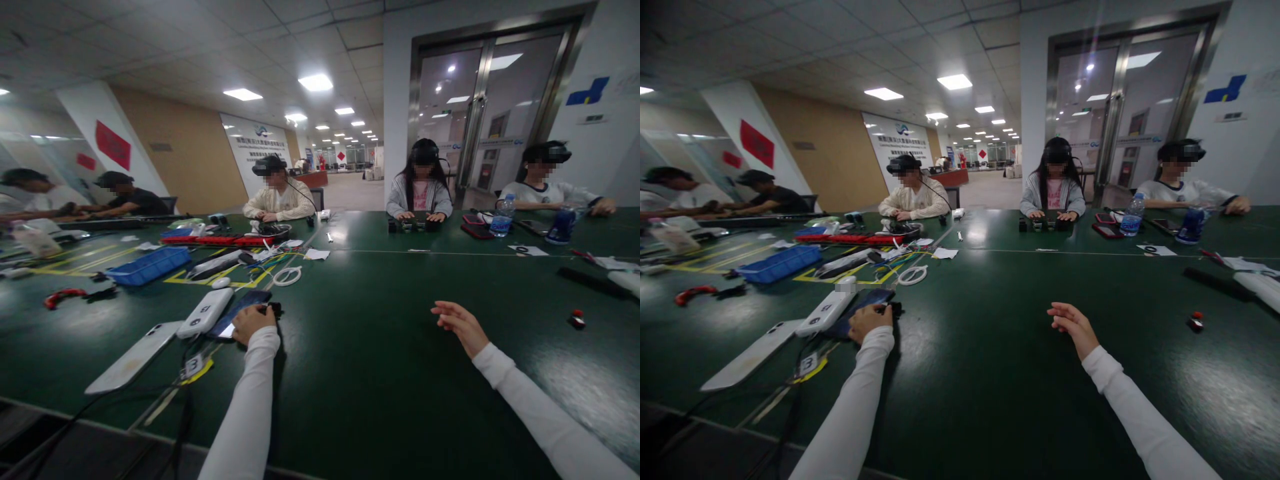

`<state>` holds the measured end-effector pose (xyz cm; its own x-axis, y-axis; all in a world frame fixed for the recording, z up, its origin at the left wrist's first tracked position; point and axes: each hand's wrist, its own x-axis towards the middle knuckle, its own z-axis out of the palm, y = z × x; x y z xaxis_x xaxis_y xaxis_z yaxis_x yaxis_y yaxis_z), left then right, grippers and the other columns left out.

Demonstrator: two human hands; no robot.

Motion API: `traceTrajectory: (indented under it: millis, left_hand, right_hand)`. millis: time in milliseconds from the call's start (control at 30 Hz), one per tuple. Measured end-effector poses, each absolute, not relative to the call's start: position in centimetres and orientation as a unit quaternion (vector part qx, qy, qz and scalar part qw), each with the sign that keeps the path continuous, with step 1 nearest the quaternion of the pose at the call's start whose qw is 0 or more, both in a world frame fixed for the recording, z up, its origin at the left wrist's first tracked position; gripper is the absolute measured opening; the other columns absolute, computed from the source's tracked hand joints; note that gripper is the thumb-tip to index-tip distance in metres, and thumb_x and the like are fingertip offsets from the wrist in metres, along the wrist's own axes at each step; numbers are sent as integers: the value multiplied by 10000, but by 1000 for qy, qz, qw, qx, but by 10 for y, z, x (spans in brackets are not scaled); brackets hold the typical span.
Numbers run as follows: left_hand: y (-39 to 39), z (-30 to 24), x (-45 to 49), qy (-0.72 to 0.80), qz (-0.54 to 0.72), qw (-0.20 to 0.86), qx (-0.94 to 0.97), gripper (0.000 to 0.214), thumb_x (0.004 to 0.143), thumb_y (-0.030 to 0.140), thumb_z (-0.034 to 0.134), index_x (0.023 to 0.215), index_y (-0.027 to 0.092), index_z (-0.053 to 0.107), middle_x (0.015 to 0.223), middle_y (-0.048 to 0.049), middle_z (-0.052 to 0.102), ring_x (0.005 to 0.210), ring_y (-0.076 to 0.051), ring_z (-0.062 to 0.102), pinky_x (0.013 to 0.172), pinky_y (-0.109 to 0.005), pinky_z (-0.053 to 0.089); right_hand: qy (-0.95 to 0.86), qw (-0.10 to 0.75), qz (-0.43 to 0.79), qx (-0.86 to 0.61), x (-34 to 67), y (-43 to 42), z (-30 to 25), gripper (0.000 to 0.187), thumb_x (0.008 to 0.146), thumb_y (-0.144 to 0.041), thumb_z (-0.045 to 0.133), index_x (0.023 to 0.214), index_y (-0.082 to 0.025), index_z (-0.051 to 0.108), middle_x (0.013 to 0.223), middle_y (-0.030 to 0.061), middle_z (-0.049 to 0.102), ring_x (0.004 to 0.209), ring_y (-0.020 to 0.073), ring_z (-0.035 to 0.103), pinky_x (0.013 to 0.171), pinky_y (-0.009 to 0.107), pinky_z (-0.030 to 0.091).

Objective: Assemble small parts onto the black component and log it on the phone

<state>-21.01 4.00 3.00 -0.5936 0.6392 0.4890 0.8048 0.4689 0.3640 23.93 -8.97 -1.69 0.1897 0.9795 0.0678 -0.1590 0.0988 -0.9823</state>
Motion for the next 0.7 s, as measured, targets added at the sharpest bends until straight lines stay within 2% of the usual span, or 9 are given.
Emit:
traceTrajectory:
  millis: [700]
  left_hand:
    - [43, 31, -213, -848, -272, 153, -428, 300, 694, 407, 454, 869, 189, 565, 1031, -108, 483, 1014, -273, 350, 779, -415, 301]
  right_hand:
    - [-430, 600, 481, -473, 240, -92, -14, 358, 660, -281, 598, 1009, -215, 551, 967, 72, 599, 719, 177, 543, 614, 302, 407]
